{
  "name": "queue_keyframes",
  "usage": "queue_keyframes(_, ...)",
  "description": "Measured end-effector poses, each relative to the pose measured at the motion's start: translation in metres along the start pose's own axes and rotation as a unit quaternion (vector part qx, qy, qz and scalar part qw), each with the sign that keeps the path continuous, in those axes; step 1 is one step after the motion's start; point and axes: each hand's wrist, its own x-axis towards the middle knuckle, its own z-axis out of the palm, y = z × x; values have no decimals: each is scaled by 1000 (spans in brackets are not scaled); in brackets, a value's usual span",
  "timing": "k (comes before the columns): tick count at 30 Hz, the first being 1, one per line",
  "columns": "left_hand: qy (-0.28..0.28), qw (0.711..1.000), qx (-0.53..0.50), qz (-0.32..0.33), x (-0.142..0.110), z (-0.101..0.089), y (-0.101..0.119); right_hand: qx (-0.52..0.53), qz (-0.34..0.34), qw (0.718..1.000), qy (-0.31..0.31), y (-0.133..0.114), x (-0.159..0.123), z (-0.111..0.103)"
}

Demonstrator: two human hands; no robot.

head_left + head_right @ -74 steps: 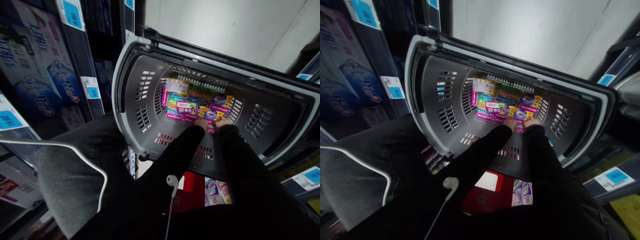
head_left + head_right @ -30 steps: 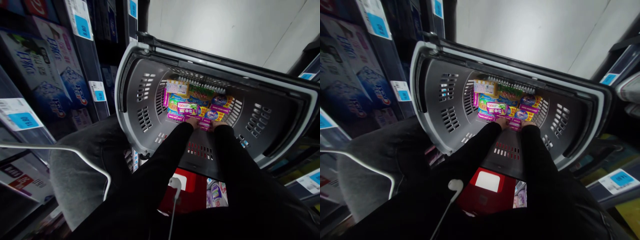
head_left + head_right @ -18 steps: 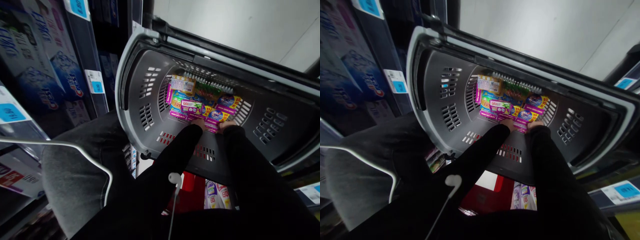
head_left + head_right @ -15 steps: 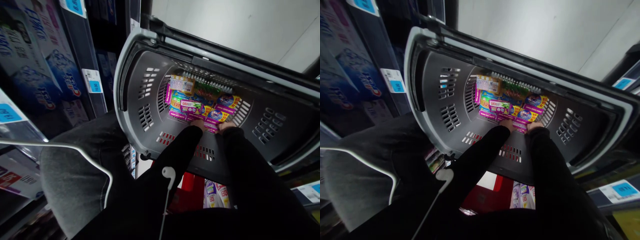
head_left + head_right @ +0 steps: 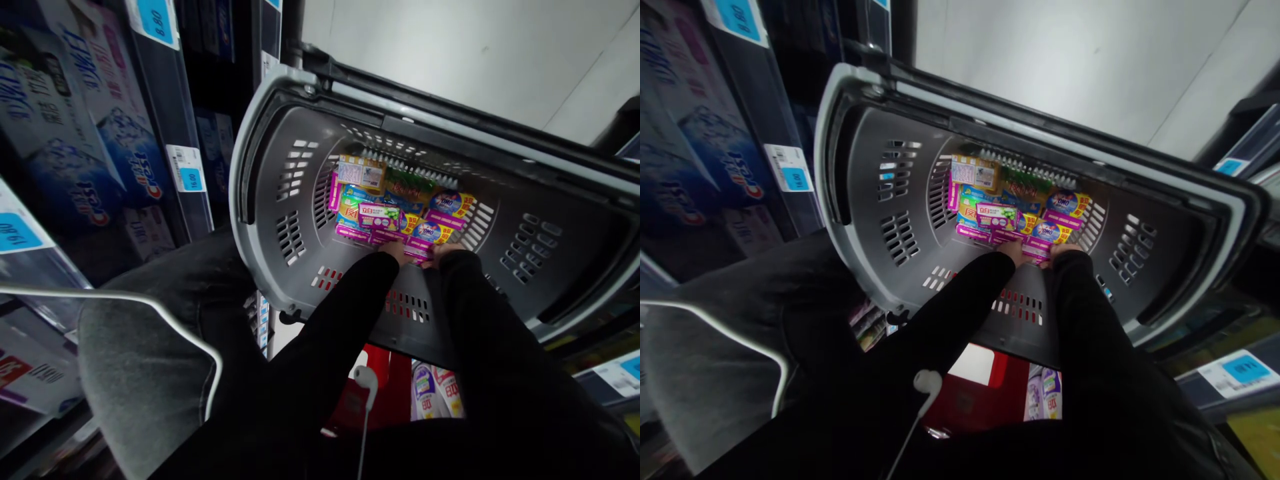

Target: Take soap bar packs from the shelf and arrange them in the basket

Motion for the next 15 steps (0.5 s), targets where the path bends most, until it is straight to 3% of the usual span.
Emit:
queue_keyframes(2, 32, 998, 35, 51, -1, 3, 0, -18, 5, 999, 47, -9, -6, 3)
queue_keyframes(4, 55, 987, 73, 129, 0, 6, 1, -52, -35, 992, 111, -20, -11, 8)
queue_keyframes(8, 53, 953, 135, 267, 5, 9, 2, -83, -93, 978, 167, -41, -11, 25)
queue_keyframes(11, 55, 932, 165, 317, 10, 11, 0, -72, -44, 976, 198, -53, -4, 40)
queue_keyframes(15, 77, 923, 178, 333, 13, 20, -2, -7, 45, 962, 270, -59, 7, 60)
